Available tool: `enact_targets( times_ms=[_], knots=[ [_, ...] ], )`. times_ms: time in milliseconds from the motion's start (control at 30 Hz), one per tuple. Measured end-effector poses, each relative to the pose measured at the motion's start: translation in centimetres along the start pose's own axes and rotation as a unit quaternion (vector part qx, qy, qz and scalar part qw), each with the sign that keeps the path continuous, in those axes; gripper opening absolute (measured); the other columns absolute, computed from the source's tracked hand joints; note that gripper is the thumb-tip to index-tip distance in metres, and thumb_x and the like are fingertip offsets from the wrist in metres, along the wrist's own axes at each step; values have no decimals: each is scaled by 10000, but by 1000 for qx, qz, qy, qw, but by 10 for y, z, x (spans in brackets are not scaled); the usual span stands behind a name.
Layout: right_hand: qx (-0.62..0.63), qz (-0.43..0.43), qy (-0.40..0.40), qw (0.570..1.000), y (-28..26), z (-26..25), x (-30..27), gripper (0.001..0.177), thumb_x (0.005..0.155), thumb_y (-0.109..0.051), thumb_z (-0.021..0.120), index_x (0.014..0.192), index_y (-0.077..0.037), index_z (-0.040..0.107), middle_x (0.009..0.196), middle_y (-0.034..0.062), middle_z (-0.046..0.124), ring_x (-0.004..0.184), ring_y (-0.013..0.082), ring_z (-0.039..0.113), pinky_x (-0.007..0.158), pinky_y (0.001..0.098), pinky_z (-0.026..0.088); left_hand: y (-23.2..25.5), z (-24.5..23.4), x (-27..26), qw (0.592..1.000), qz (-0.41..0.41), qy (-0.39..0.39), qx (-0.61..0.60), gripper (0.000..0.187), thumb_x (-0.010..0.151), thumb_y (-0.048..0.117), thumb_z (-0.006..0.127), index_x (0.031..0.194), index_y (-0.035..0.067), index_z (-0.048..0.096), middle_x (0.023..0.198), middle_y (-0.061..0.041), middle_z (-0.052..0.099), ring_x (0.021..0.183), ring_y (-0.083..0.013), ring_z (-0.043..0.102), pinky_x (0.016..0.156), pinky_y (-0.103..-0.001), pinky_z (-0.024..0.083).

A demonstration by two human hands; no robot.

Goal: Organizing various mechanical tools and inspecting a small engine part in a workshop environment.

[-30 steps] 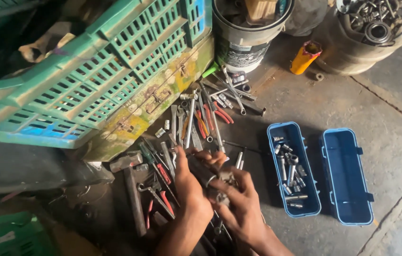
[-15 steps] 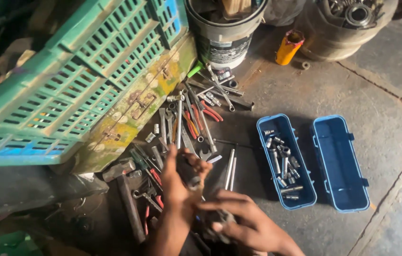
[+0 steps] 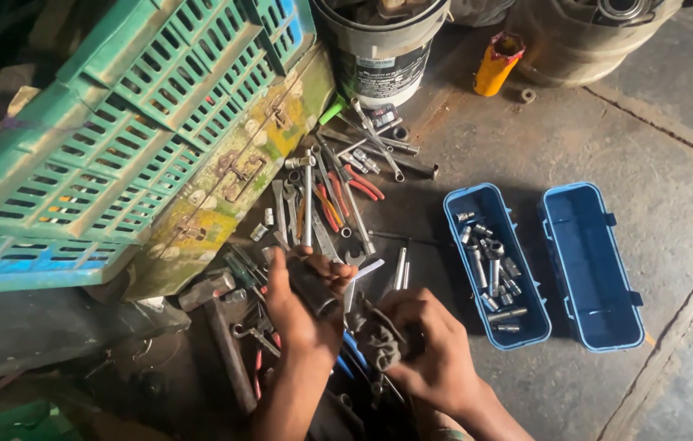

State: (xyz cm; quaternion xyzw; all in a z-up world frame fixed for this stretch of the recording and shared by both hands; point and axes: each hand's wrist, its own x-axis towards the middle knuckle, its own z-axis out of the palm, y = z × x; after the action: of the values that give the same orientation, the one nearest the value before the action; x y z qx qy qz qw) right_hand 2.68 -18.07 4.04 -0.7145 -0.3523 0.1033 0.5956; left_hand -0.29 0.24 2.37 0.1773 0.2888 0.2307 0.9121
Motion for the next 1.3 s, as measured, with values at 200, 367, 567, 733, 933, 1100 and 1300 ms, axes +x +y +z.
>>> enact_targets(
  times_ms=[200, 367, 567, 733, 933, 1100, 1300],
  knots=[
    [-36, -72, 2, 997, 5, 19, 0, 471, 800, -186, 818, 1178, -6, 603, 1191, 180, 625, 1040, 343, 680, 861, 415, 577, -6, 15, -15, 998, -38, 4, 49, 419, 1016, 512, 504, 1041, 96, 550, 664, -73, 607, 641, -315, 710, 684, -448, 562],
    [-114, -87, 1, 990, -4, 16, -1, 411, 866, -161, 791, 1258, -82, 695, 1224, 154, 648, 992, 311, 716, 802, 398, 592, -7, 28, -27, 991, 45, -4, 129, 365, 1008, 452, 502, 1046, 89, 514, 666, -97, 586, 623, -315, 689, 646, -434, 556],
    [-122, 111, -143, 976, -10, 11, 5, 418, 935, -333, 714, 1270, -83, 698, 1117, 158, 653, 941, 342, 679, 777, 452, 541, -7, 32, -33, 984, 77, -66, 145, 245, 997, 282, 606, 1002, 67, 490, 663, -92, 526, 512, -244, 557, 516, -410, 502],
    [396, 270, -142, 866, 80, 37, -68, 372, 1110, -309, 624, 1278, 23, 649, 1230, 152, 662, 1106, 241, 644, 962, 417, 513, 9, 4, -26, 957, -99, -266, 53, 202, 1011, 136, 712, 1069, 79, 527, 678, -56, 513, 553, -194, 545, 582, -380, 478],
    [529, 427, -180, 711, 37, 27, -46, 488, 977, -332, 634, 1437, -194, 552, 1191, 104, 657, 1010, 198, 668, 870, 376, 552, 17, 37, -21, 885, -134, -403, 192, 322, 931, 279, 757, 1080, 76, 556, 888, -45, 566, 901, -190, 585, 873, -364, 508],
    [-143, 234, -200, 941, -15, 5, 14, 463, 944, -376, 690, 1357, -176, 629, 1188, 121, 655, 915, 260, 686, 801, 446, 552, -13, -9, 5, 969, -58, 3, 242, 227, 860, 163, 760, 986, 114, 577, 786, -18, 572, 727, -154, 576, 696, -337, 512],
    [103, -32, -44, 993, 25, 12, -21, 350, 946, -141, 703, 1214, 80, 657, 1205, 268, 645, 1112, 423, 608, 927, 527, 454, -7, 18, -8, 971, -102, 14, 215, 212, 945, 218, 677, 844, 71, 563, 634, -49, 549, 579, -199, 563, 582, -361, 488]
  ],
)
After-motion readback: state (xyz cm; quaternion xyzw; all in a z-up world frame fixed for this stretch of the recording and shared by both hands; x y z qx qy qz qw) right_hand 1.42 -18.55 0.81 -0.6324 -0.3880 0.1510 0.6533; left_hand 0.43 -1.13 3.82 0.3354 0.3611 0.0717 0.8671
